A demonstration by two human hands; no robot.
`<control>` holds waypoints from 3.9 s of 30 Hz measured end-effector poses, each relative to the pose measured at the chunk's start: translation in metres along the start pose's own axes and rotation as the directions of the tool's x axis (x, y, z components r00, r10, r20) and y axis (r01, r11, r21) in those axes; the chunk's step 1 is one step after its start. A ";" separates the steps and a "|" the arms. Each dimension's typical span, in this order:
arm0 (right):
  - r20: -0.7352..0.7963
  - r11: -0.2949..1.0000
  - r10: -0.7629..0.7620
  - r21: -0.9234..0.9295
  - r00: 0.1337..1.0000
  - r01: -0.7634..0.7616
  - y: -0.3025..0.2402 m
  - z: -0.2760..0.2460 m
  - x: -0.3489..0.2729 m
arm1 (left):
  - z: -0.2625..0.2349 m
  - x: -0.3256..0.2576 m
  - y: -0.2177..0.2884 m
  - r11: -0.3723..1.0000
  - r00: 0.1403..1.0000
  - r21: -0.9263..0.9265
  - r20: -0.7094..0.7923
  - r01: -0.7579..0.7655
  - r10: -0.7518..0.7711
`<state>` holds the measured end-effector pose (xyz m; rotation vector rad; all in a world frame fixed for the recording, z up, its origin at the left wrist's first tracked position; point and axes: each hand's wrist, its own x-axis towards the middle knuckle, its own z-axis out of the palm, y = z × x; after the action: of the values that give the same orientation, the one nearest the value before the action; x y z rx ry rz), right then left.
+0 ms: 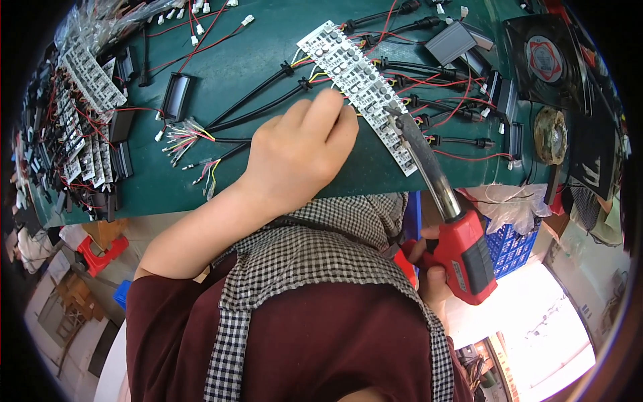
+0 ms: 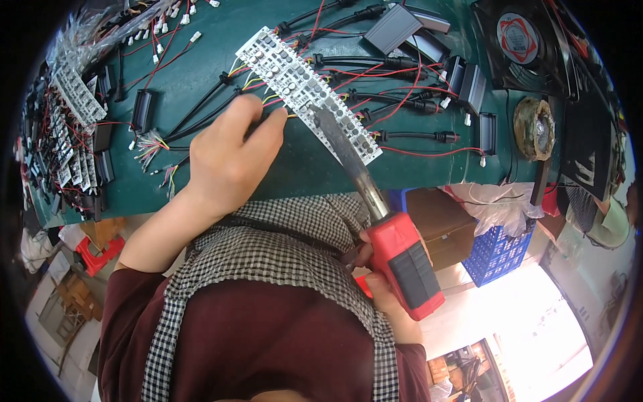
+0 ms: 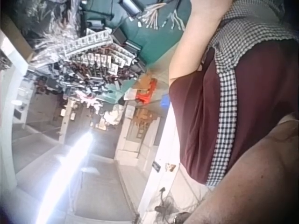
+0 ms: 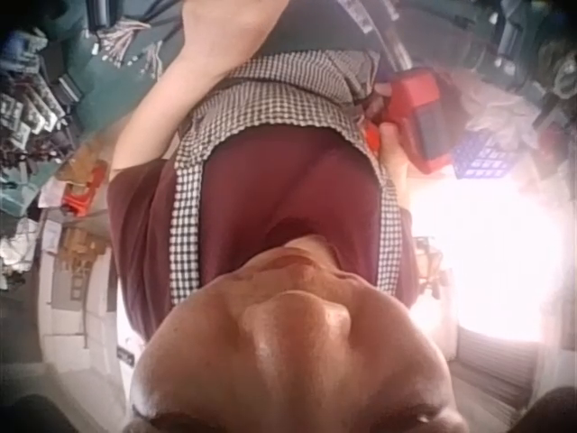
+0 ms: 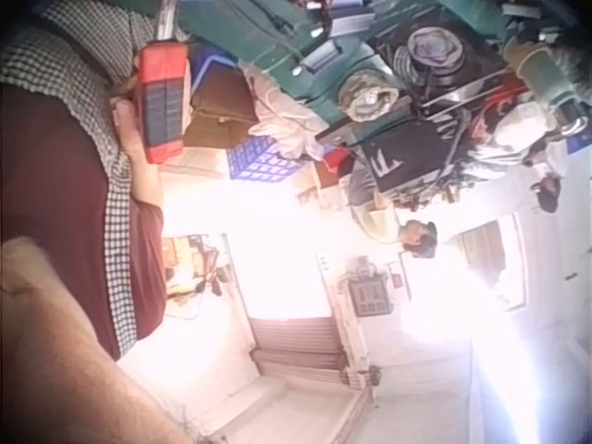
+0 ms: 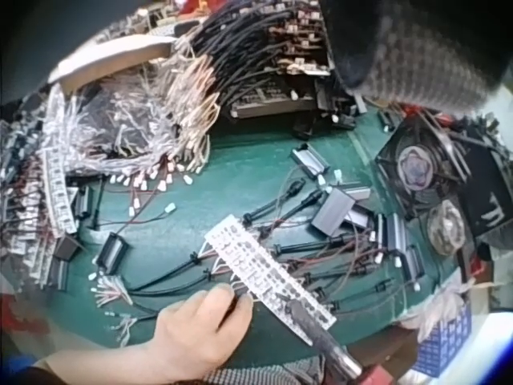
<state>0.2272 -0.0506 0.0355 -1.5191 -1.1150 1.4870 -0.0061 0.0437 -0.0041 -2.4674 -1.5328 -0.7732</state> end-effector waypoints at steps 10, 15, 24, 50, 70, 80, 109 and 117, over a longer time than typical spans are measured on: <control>-0.040 0.999 -0.038 0.010 0.998 0.039 0.000 -0.001 -0.001 | 0.000 -0.005 -0.001 0.965 0.996 -0.246 0.007 0.092 -0.093; -0.035 0.999 -0.034 0.039 0.999 0.035 0.005 -0.002 -0.003 | 0.003 -0.005 0.000 0.991 0.998 -0.132 -0.062 -0.001 -0.008; 0.014 0.999 -0.037 -0.017 0.999 0.037 0.004 -0.003 0.000 | 0.003 0.000 0.002 0.981 0.995 -0.196 -0.098 -0.005 -0.014; 0.010 0.988 -0.033 -0.153 0.999 0.034 0.012 -0.013 0.000 | 0.010 0.000 0.002 0.987 0.995 -0.153 -0.083 0.044 -0.058; 0.105 0.858 -0.205 -0.460 0.973 0.230 0.053 -0.033 -0.010 | 0.001 0.003 0.003 0.957 0.995 -0.275 0.001 0.095 -0.098; 0.009 0.843 -0.195 -0.509 0.981 0.173 0.025 -0.019 -0.006 | 0.001 0.002 0.004 0.967 0.996 -0.241 -0.006 0.081 -0.085; -0.140 0.854 -0.074 0.502 0.987 0.135 0.009 0.013 0.051 | -0.003 0.018 0.027 0.813 0.904 -0.397 0.220 0.425 -0.366; -0.211 0.846 -0.035 0.514 0.977 0.141 0.014 0.010 0.047 | 0.014 0.015 0.026 0.894 0.945 -0.307 0.089 0.327 -0.315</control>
<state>0.2168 -0.0132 0.0045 -1.1730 -0.5805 1.3960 0.0269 0.0482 -0.0050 -2.4771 -2.0067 -1.1138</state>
